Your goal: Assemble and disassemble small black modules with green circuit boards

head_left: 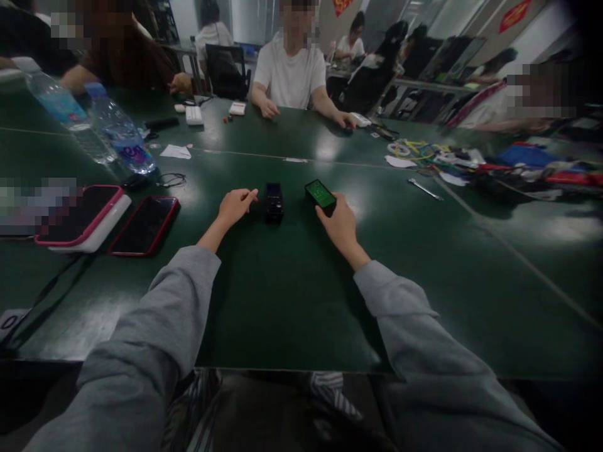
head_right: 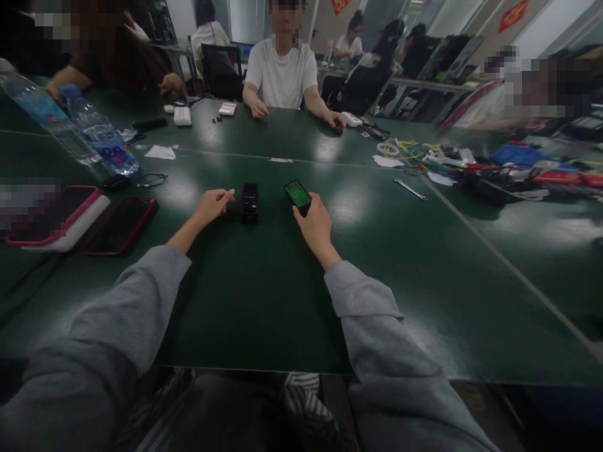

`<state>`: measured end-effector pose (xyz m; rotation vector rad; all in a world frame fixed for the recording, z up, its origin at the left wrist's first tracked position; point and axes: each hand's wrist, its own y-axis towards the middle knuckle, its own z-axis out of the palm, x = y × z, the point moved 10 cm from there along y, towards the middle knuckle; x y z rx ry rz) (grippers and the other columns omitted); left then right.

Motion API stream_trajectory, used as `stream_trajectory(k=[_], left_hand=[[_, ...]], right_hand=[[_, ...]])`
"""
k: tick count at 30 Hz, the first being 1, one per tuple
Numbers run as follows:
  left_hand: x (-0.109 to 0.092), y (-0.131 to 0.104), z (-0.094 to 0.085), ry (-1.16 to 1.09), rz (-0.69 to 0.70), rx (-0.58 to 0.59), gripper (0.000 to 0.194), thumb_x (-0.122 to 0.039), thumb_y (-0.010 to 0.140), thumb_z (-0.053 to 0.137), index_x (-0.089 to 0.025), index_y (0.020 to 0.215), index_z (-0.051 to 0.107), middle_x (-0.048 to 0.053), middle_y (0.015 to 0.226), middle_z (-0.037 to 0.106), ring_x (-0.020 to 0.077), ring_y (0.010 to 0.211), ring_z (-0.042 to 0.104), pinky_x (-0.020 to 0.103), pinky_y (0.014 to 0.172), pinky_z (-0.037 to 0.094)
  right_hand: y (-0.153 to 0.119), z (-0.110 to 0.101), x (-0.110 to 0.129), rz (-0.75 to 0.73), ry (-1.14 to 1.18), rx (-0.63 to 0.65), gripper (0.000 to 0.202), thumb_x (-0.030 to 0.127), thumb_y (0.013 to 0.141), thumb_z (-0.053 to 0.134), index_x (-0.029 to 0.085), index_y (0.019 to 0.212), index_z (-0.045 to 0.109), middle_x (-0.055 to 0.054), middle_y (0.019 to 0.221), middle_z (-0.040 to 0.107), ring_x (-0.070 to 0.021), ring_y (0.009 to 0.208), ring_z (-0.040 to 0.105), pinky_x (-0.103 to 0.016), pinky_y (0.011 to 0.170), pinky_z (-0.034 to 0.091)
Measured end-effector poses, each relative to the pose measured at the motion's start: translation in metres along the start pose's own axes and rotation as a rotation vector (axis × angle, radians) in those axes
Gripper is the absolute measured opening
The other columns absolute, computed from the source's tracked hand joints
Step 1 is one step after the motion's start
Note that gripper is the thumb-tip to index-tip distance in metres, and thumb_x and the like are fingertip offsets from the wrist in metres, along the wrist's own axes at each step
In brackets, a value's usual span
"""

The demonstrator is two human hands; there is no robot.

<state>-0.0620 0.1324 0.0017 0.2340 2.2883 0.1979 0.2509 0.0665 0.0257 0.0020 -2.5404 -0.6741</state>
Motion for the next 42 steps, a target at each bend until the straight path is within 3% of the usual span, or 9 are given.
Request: stream_trajectory(k=[6, 14, 19, 23, 27, 30, 33, 39, 42], left_hand=[[-0.001, -0.001, 0.002, 0.008, 0.002, 0.016, 0.046, -0.051, 0.103, 0.048, -0.017, 0.093, 0.077, 0.001, 0.059, 0.062, 0.0124, 0.053, 0.055, 0.027, 0.058, 0.040], [-0.003, -0.002, 0.001, 0.030, -0.004, 0.019, 0.044, -0.051, 0.103, 0.049, -0.017, 0.094, 0.076, 0.001, 0.062, 0.064, 0.0123, 0.052, 0.056, 0.027, 0.058, 0.041], [-0.002, -0.002, 0.002, 0.025, -0.008, 0.032, 0.046, -0.052, 0.103, 0.047, -0.017, 0.094, 0.076, 0.001, 0.063, 0.065, 0.0125, 0.052, 0.057, 0.027, 0.057, 0.041], [-0.002, -0.002, 0.002, 0.021, -0.002, 0.025, 0.046, -0.052, 0.102, 0.047, -0.018, 0.094, 0.076, 0.001, 0.062, 0.065, 0.0124, 0.051, 0.057, 0.026, 0.056, 0.040], [0.000, 0.000, 0.002, 0.022, -0.004, 0.016, 0.045, -0.052, 0.101, 0.048, -0.018, 0.090, 0.076, 0.001, 0.061, 0.066, 0.0120, 0.050, 0.057, 0.026, 0.057, 0.040], [0.000, 0.000, 0.003, 0.026, -0.005, 0.015, 0.045, -0.052, 0.101, 0.049, -0.018, 0.089, 0.076, 0.001, 0.062, 0.066, 0.0120, 0.051, 0.057, 0.026, 0.057, 0.040], [0.000, -0.001, 0.003, 0.022, -0.009, 0.021, 0.045, -0.052, 0.101, 0.049, -0.018, 0.090, 0.076, 0.001, 0.062, 0.067, 0.0122, 0.050, 0.057, 0.027, 0.056, 0.041], [-0.003, -0.003, 0.002, 0.024, -0.012, 0.039, 0.044, -0.051, 0.102, 0.048, -0.018, 0.092, 0.075, 0.002, 0.066, 0.069, 0.0117, 0.050, 0.057, 0.026, 0.057, 0.043], [-0.004, -0.004, 0.002, 0.034, -0.013, 0.040, 0.043, -0.051, 0.102, 0.048, -0.018, 0.092, 0.075, 0.002, 0.069, 0.071, 0.0114, 0.051, 0.057, 0.026, 0.057, 0.043]], right_hand=[[-0.003, 0.000, 0.017, -0.089, 0.032, 0.030, 0.053, 0.037, 0.091, 0.061, 0.014, 0.137, 0.050, -0.020, 0.128, 0.065, -0.0357, 0.115, 0.065, -0.054, 0.099, 0.054], [0.000, 0.013, -0.010, 0.061, 0.115, 0.055, 0.057, 0.046, 0.089, 0.065, 0.012, 0.133, 0.053, -0.021, 0.118, 0.068, -0.0359, 0.108, 0.067, -0.055, 0.095, 0.054], [0.001, 0.014, -0.012, 0.060, 0.104, 0.050, 0.059, 0.048, 0.088, 0.066, 0.013, 0.132, 0.053, -0.020, 0.118, 0.068, -0.0345, 0.106, 0.066, -0.052, 0.094, 0.055], [0.000, 0.008, -0.007, 0.042, 0.031, 0.017, 0.055, 0.044, 0.089, 0.064, 0.012, 0.132, 0.052, -0.019, 0.114, 0.069, -0.0341, 0.103, 0.067, -0.052, 0.092, 0.056], [-0.001, -0.002, 0.005, -0.040, -0.102, -0.039, 0.048, 0.030, 0.091, 0.059, 0.010, 0.133, 0.051, -0.021, 0.121, 0.065, -0.0354, 0.112, 0.063, -0.055, 0.098, 0.054], [-0.001, -0.002, 0.012, -0.099, -0.189, -0.017, 0.047, 0.022, 0.090, 0.055, 0.010, 0.135, 0.050, -0.021, 0.125, 0.061, -0.0365, 0.116, 0.061, -0.057, 0.100, 0.053], [-0.002, 0.001, 0.015, -0.130, -0.222, 0.016, 0.049, 0.023, 0.090, 0.056, 0.008, 0.136, 0.049, -0.023, 0.127, 0.058, -0.0377, 0.116, 0.060, -0.057, 0.099, 0.053], [-0.004, 0.011, 0.016, -0.146, -0.116, 0.043, 0.045, 0.032, 0.096, 0.053, 0.008, 0.134, 0.051, -0.023, 0.129, 0.057, -0.0363, 0.121, 0.059, -0.055, 0.104, 0.051], [0.000, 0.012, 0.005, -0.092, 0.016, 0.026, 0.057, 0.032, 0.092, 0.059, 0.007, 0.141, 0.044, -0.024, 0.136, 0.056, -0.0345, 0.127, 0.058, -0.052, 0.110, 0.049]])
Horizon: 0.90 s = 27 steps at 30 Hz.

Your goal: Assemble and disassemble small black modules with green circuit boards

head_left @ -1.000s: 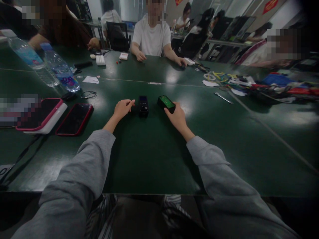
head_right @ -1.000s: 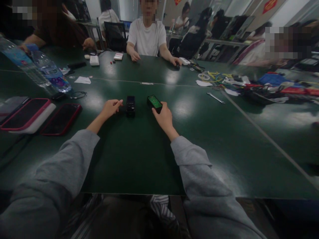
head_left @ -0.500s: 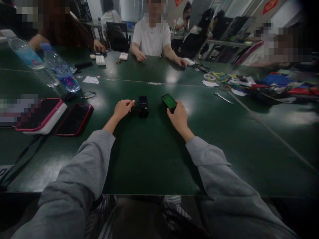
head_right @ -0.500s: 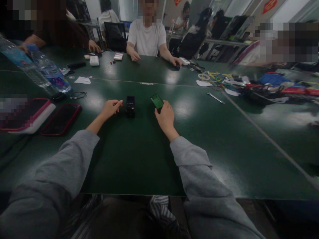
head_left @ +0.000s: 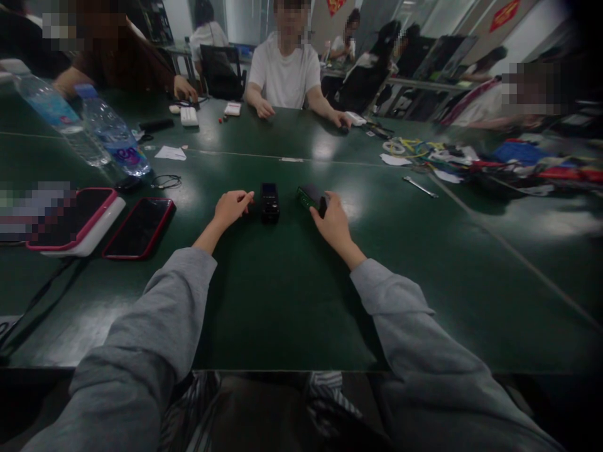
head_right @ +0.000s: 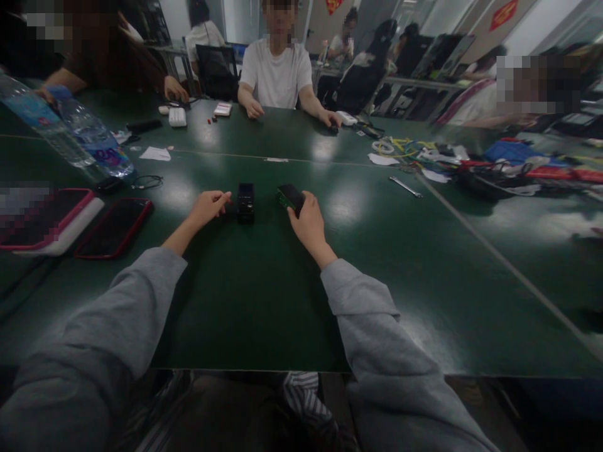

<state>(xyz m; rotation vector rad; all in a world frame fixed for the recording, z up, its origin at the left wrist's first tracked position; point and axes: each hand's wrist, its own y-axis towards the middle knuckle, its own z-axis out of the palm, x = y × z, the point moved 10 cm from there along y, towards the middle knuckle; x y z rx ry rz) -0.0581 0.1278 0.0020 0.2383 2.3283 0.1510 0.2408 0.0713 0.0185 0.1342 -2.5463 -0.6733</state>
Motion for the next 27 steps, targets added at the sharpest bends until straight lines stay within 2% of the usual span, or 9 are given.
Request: stream_trajectory(k=[2, 4, 7, 10, 13, 16, 19, 23, 27], left_hand=[[-0.001, 0.000, 0.000, 0.006, 0.004, 0.000, 0.043, -0.050, 0.102, 0.048, -0.018, 0.092, 0.075, 0.003, 0.070, 0.072, 0.0115, 0.051, 0.057, 0.026, 0.057, 0.042], [-0.001, 0.000, 0.001, 0.003, 0.007, 0.002, 0.042, -0.050, 0.102, 0.048, -0.018, 0.092, 0.075, 0.003, 0.071, 0.072, 0.0115, 0.051, 0.058, 0.026, 0.057, 0.042], [-0.001, 0.000, 0.000, -0.004, 0.002, 0.002, 0.042, -0.050, 0.102, 0.049, -0.019, 0.091, 0.075, 0.003, 0.072, 0.073, 0.0117, 0.051, 0.058, 0.027, 0.058, 0.042], [0.000, 0.001, 0.000, 0.010, -0.002, 0.001, 0.043, -0.051, 0.101, 0.049, -0.020, 0.090, 0.076, 0.002, 0.070, 0.073, 0.0122, 0.053, 0.059, 0.027, 0.060, 0.042], [0.000, 0.002, 0.001, 0.021, 0.004, 0.001, 0.042, -0.050, 0.101, 0.049, -0.020, 0.089, 0.076, 0.002, 0.070, 0.073, 0.0119, 0.053, 0.059, 0.027, 0.060, 0.041], [0.001, 0.002, 0.002, 0.027, 0.012, 0.003, 0.042, -0.050, 0.101, 0.049, -0.020, 0.088, 0.075, 0.002, 0.069, 0.072, 0.0120, 0.053, 0.059, 0.027, 0.060, 0.041], [0.001, 0.003, 0.002, 0.038, 0.018, 0.000, 0.043, -0.051, 0.101, 0.048, -0.020, 0.088, 0.075, 0.002, 0.069, 0.072, 0.0126, 0.054, 0.060, 0.027, 0.061, 0.041], [0.001, 0.002, 0.002, 0.040, 0.015, 0.002, 0.043, -0.051, 0.101, 0.048, -0.020, 0.088, 0.074, 0.001, 0.069, 0.071, 0.0132, 0.054, 0.060, 0.027, 0.061, 0.042], [0.000, 0.001, 0.003, 0.038, 0.019, 0.010, 0.042, -0.050, 0.102, 0.048, -0.019, 0.089, 0.074, 0.002, 0.071, 0.072, 0.0136, 0.057, 0.060, 0.027, 0.062, 0.043]], right_hand=[[0.002, 0.001, -0.012, 0.068, 0.082, 0.007, 0.064, 0.037, 0.088, 0.065, 0.008, 0.141, 0.044, -0.024, 0.135, 0.059, -0.0341, 0.125, 0.060, -0.051, 0.108, 0.050], [0.004, 0.003, -0.021, 0.132, 0.127, 0.046, 0.061, 0.041, 0.085, 0.068, 0.011, 0.135, 0.050, -0.021, 0.125, 0.065, -0.0340, 0.114, 0.065, -0.052, 0.102, 0.053], [0.005, -0.005, -0.020, 0.120, 0.106, 0.033, 0.052, 0.035, 0.086, 0.065, 0.014, 0.133, 0.054, -0.017, 0.119, 0.069, -0.0336, 0.109, 0.066, -0.053, 0.098, 0.054], [0.005, -0.016, -0.002, -0.015, -0.017, -0.022, 0.057, 0.019, 0.085, 0.056, 0.016, 0.142, 0.050, -0.016, 0.139, 0.060, -0.0331, 0.131, 0.056, -0.055, 0.112, 0.047], [0.002, -0.015, 0.009, -0.070, -0.143, 0.004, 0.065, 0.012, 0.085, 0.052, 0.015, 0.149, 0.044, -0.017, 0.151, 0.049, -0.0341, 0.144, 0.043, -0.060, 0.119, 0.039], [-0.001, -0.008, 0.019, -0.106, -0.197, 0.047, 0.066, 0.012, 0.088, 0.054, 0.011, 0.152, 0.038, -0.022, 0.158, 0.040, -0.0375, 0.153, 0.029, -0.065, 0.122, 0.031], [-0.004, 0.000, 0.030, -0.159, -0.195, 0.096, 0.067, 0.019, 0.092, 0.059, 0.009, 0.154, 0.034, -0.025, 0.160, 0.033, -0.0396, 0.156, 0.019, -0.066, 0.124, 0.026], [-0.008, 0.010, 0.039, -0.204, -0.158, 0.165, 0.069, 0.035, 0.096, 0.061, 0.014, 0.156, 0.034, -0.023, 0.163, 0.029, -0.0409, 0.155, 0.022, -0.067, 0.122, 0.027], [-0.008, 0.009, 0.038, -0.181, -0.144, 0.148, 0.060, 0.027, 0.098, 0.051, 0.016, 0.156, 0.037, -0.022, 0.162, 0.031, -0.0400, 0.150, 0.033, -0.066, 0.119, 0.034]])
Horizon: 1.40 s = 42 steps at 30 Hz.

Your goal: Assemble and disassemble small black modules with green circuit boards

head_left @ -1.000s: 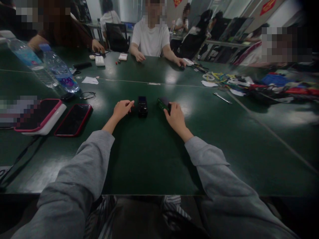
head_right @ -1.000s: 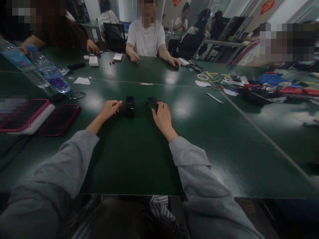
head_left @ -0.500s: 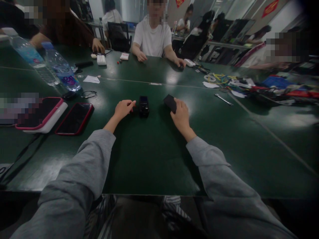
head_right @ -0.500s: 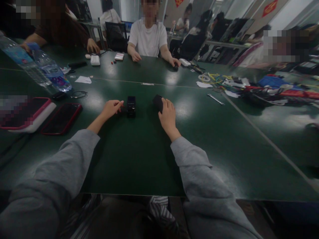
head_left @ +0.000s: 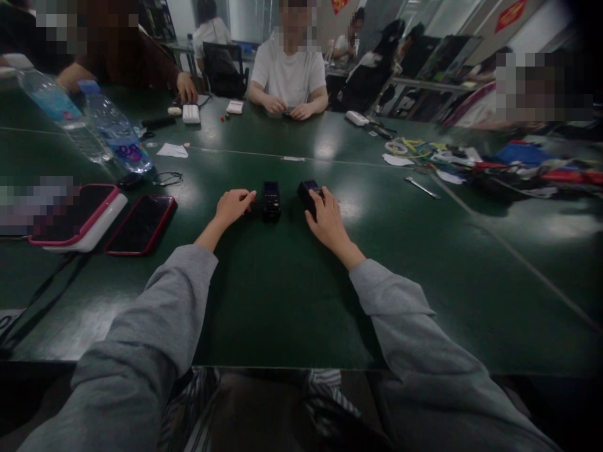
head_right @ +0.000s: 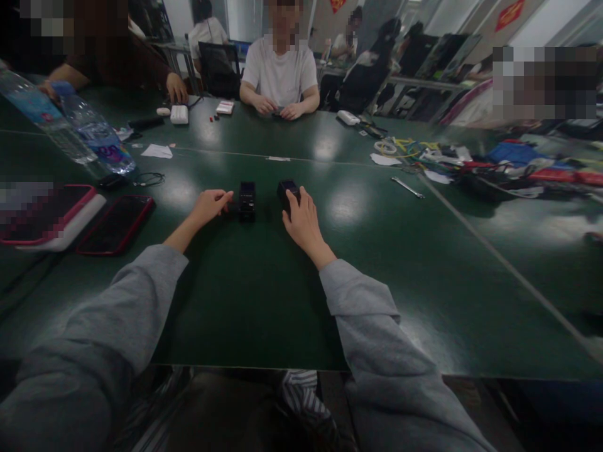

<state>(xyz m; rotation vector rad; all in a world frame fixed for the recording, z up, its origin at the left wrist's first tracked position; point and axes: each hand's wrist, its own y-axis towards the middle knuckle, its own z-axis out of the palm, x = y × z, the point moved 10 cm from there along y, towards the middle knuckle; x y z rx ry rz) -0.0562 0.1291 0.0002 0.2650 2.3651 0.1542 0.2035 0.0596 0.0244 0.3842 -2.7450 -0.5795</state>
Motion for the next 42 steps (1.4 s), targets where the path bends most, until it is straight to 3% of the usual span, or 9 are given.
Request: stream_trajectory(k=[9, 16, 22, 27, 30, 34, 38, 42], left_hand=[[-0.002, -0.002, -0.002, 0.011, -0.017, 0.001, 0.042, -0.049, 0.102, 0.048, -0.019, 0.089, 0.075, 0.002, 0.071, 0.072, 0.0132, 0.056, 0.059, 0.027, 0.061, 0.041], [-0.001, -0.001, 0.000, 0.019, -0.009, 0.001, 0.043, -0.051, 0.102, 0.048, -0.020, 0.088, 0.074, 0.002, 0.071, 0.072, 0.0131, 0.054, 0.059, 0.027, 0.061, 0.041], [-0.001, -0.001, -0.001, 0.022, -0.009, 0.000, 0.043, -0.051, 0.102, 0.048, -0.021, 0.088, 0.074, 0.002, 0.072, 0.072, 0.0133, 0.055, 0.059, 0.028, 0.061, 0.041], [-0.002, -0.001, -0.001, 0.023, -0.006, 0.003, 0.043, -0.050, 0.102, 0.047, -0.020, 0.089, 0.074, 0.002, 0.072, 0.072, 0.0144, 0.058, 0.061, 0.028, 0.061, 0.041], [-0.001, -0.001, 0.000, 0.022, -0.008, 0.005, 0.043, -0.050, 0.102, 0.048, -0.020, 0.088, 0.074, 0.002, 0.072, 0.072, 0.0140, 0.057, 0.060, 0.028, 0.061, 0.042], [-0.003, -0.001, 0.000, 0.017, 0.002, 0.007, 0.041, -0.049, 0.102, 0.048, -0.019, 0.088, 0.073, 0.003, 0.072, 0.071, 0.0140, 0.057, 0.060, 0.028, 0.061, 0.042], [-0.004, -0.002, -0.001, 0.024, -0.011, 0.006, 0.041, -0.048, 0.102, 0.048, -0.019, 0.087, 0.073, 0.003, 0.073, 0.072, 0.0144, 0.058, 0.061, 0.028, 0.061, 0.042], [-0.003, -0.002, -0.001, 0.030, -0.012, 0.005, 0.042, -0.049, 0.102, 0.048, -0.019, 0.087, 0.073, 0.002, 0.073, 0.072, 0.0144, 0.059, 0.061, 0.028, 0.061, 0.042]], right_hand=[[-0.003, -0.004, -0.010, 0.120, 0.035, -0.033, 0.059, 0.027, 0.097, 0.048, 0.022, 0.155, 0.041, -0.021, 0.154, 0.039, -0.0411, 0.133, 0.053, -0.063, 0.103, 0.053], [-0.004, -0.009, -0.022, 0.205, 0.007, -0.042, 0.059, 0.028, 0.097, 0.048, 0.019, 0.155, 0.042, -0.025, 0.148, 0.043, -0.0440, 0.125, 0.057, -0.067, 0.095, 0.055], [-0.005, -0.052, -0.021, 0.192, 0.022, -0.295, 0.058, 0.031, 0.100, 0.042, 0.026, 0.158, 0.034, -0.017, 0.156, 0.036, -0.0383, 0.142, 0.043, -0.059, 0.105, 0.052], [-0.010, -0.074, -0.054, 0.256, -0.037, -0.439, 0.058, 0.030, 0.099, 0.041, 0.026, 0.157, 0.035, -0.017, 0.155, 0.036, -0.0373, 0.143, 0.042, -0.059, 0.105, 0.051], [-0.011, -0.067, -0.081, 0.308, -0.013, -0.431, 0.057, 0.029, 0.097, 0.045, 0.024, 0.153, 0.041, -0.019, 0.149, 0.041, -0.0377, 0.137, 0.049, -0.061, 0.102, 0.052], [-0.011, -0.039, -0.105, 0.388, 0.042, -0.293, 0.056, 0.031, 0.093, 0.051, 0.020, 0.148, 0.049, -0.022, 0.140, 0.048, -0.0386, 0.120, 0.059, -0.064, 0.095, 0.054], [-0.010, -0.022, -0.106, 0.387, 0.050, -0.217, 0.054, 0.035, 0.095, 0.049, 0.016, 0.146, 0.051, -0.024, 0.137, 0.049, -0.0393, 0.120, 0.059, -0.065, 0.098, 0.050], [-0.010, -0.033, -0.103, 0.404, -0.031, -0.303, 0.054, 0.039, 0.102, 0.037, 0.015, 0.148, 0.048, -0.026, 0.146, 0.044, -0.0415, 0.137, 0.045, -0.068, 0.107, 0.041]])
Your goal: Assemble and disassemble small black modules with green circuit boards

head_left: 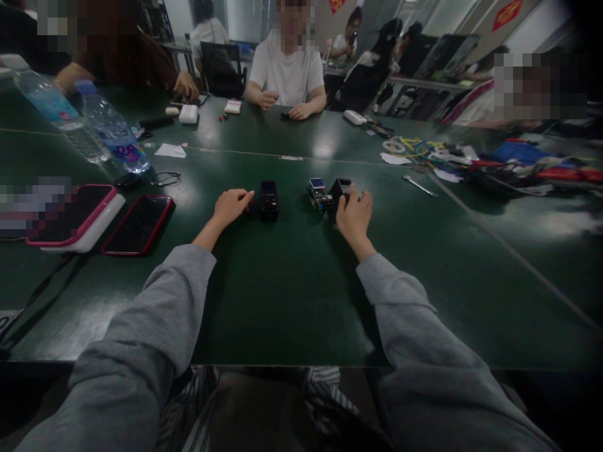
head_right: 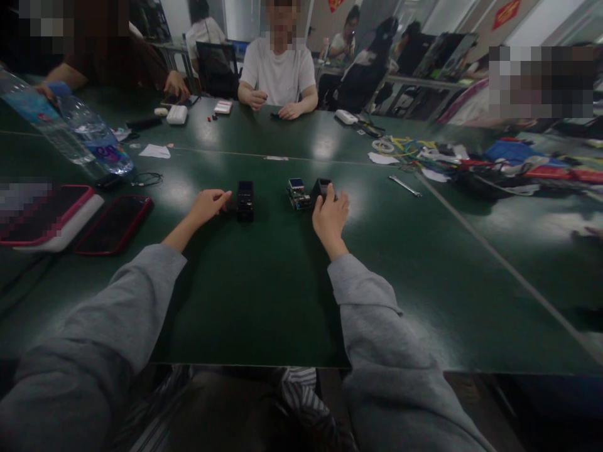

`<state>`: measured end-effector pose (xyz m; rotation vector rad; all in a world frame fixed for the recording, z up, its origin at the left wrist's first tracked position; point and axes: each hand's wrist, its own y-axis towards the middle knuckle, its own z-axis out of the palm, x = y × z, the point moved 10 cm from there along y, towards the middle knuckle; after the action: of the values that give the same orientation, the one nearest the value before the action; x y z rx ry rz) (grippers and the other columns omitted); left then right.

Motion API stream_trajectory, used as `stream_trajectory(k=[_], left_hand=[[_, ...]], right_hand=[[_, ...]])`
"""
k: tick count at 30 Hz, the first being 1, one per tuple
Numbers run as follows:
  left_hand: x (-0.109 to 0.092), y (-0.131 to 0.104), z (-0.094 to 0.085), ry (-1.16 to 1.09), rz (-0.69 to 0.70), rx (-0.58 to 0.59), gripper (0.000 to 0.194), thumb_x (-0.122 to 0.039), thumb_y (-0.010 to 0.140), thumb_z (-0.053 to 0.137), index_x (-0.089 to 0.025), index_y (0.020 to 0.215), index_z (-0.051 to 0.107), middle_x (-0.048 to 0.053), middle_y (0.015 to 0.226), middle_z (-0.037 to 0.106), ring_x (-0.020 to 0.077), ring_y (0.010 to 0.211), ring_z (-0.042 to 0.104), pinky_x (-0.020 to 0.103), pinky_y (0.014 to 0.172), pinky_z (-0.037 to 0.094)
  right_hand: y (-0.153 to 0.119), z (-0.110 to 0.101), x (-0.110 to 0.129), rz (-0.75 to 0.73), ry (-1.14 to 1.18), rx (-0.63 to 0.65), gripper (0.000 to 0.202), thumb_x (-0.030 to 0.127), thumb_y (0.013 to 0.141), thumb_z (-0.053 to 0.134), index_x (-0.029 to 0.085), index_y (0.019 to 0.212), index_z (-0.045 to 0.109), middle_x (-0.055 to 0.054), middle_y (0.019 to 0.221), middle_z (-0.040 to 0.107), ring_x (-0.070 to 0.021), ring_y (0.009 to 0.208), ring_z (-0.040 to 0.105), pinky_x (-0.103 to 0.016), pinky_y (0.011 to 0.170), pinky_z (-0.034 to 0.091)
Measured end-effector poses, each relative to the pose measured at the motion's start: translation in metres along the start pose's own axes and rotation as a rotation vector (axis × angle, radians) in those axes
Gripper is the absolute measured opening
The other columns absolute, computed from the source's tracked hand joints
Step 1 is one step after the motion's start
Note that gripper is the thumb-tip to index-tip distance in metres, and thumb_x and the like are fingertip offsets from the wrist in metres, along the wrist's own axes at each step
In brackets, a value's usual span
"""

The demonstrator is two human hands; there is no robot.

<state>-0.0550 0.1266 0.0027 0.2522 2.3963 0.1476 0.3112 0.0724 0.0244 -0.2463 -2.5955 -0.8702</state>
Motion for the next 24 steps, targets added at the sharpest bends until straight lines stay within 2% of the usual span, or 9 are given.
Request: stream_trajectory(k=[3, 6, 11, 15, 17, 19, 21, 24], left_hand=[[0.000, 0.001, 0.000, 0.009, 0.013, -0.005, 0.044, -0.051, 0.102, 0.047, -0.019, 0.086, 0.073, 0.002, 0.072, 0.072, 0.0150, 0.060, 0.061, 0.028, 0.062, 0.041], [0.001, 0.002, 0.001, 0.022, 0.011, -0.008, 0.044, -0.051, 0.101, 0.047, -0.020, 0.086, 0.074, 0.001, 0.071, 0.072, 0.0153, 0.062, 0.062, 0.028, 0.063, 0.041], [0.002, 0.002, 0.001, 0.035, 0.000, -0.009, 0.045, -0.053, 0.101, 0.046, -0.021, 0.087, 0.075, 0.001, 0.072, 0.073, 0.0155, 0.062, 0.061, 0.028, 0.063, 0.041], [-0.001, 0.001, -0.001, 0.060, 0.015, -0.022, 0.045, -0.053, 0.100, 0.046, -0.021, 0.085, 0.075, 0.002, 0.073, 0.073, 0.0172, 0.067, 0.062, 0.028, 0.064, 0.041], [-0.002, 0.001, -0.001, 0.067, 0.021, -0.023, 0.045, -0.052, 0.101, 0.046, -0.021, 0.085, 0.076, 0.002, 0.072, 0.072, 0.0179, 0.069, 0.063, 0.028, 0.065, 0.041], [-0.003, 0.001, -0.001, 0.073, 0.026, -0.018, 0.046, -0.052, 0.101, 0.045, -0.021, 0.086, 0.075, 0.002, 0.072, 0.072, 0.0182, 0.069, 0.063, 0.029, 0.065, 0.041], [-0.004, 0.001, -0.001, 0.081, 0.030, -0.015, 0.047, -0.053, 0.101, 0.045, -0.021, 0.085, 0.075, 0.002, 0.071, 0.072, 0.0185, 0.068, 0.063, 0.029, 0.065, 0.042], [-0.005, 0.000, -0.001, 0.090, 0.032, -0.019, 0.047, -0.052, 0.101, 0.045, -0.021, 0.084, 0.075, 0.002, 0.072, 0.072, 0.0185, 0.067, 0.062, 0.030, 0.066, 0.042]], right_hand=[[0.001, -0.013, 0.015, -0.065, -0.006, -0.080, 0.054, 0.040, 0.104, 0.032, 0.018, 0.152, 0.043, -0.023, 0.154, 0.038, -0.0386, 0.145, 0.036, -0.066, 0.112, 0.037], [-0.010, -0.017, 0.050, -0.209, 0.012, -0.071, 0.053, 0.040, 0.105, 0.029, 0.019, 0.153, 0.040, -0.019, 0.157, 0.036, -0.0338, 0.148, 0.033, -0.061, 0.117, 0.035], [-0.056, -0.002, 0.131, -0.377, 0.092, 0.103, 0.055, 0.045, 0.108, 0.028, 0.020, 0.156, 0.037, -0.017, 0.160, 0.034, -0.0304, 0.149, 0.035, -0.055, 0.119, 0.037], [-0.086, 0.018, 0.182, -0.431, 0.133, 0.243, 0.067, 0.054, 0.105, 0.040, 0.019, 0.161, 0.028, -0.022, 0.163, 0.027, -0.0363, 0.150, 0.034, -0.055, 0.117, 0.040], [-0.089, 0.029, 0.193, -0.428, 0.125, 0.286, 0.072, 0.052, 0.103, 0.048, 0.017, 0.162, 0.027, -0.024, 0.164, 0.023, -0.0397, 0.147, 0.038, -0.056, 0.115, 0.042], [-0.087, 0.039, 0.195, -0.395, 0.113, 0.336, 0.071, 0.050, 0.102, 0.050, 0.015, 0.161, 0.029, -0.026, 0.163, 0.026, -0.0407, 0.140, 0.047, -0.055, 0.111, 0.046], [-0.084, 0.049, 0.193, -0.362, 0.113, 0.396, 0.069, 0.047, 0.103, 0.048, 0.014, 0.161, 0.030, -0.026, 0.155, 0.040, -0.0389, 0.130, 0.057, -0.054, 0.105, 0.051], [-0.082, 0.056, 0.193, -0.349, 0.127, 0.449, 0.067, 0.042, 0.104, 0.046, 0.012, 0.161, 0.027, -0.024, 0.138, 0.057, -0.0361, 0.119, 0.063, -0.051, 0.097, 0.056]])
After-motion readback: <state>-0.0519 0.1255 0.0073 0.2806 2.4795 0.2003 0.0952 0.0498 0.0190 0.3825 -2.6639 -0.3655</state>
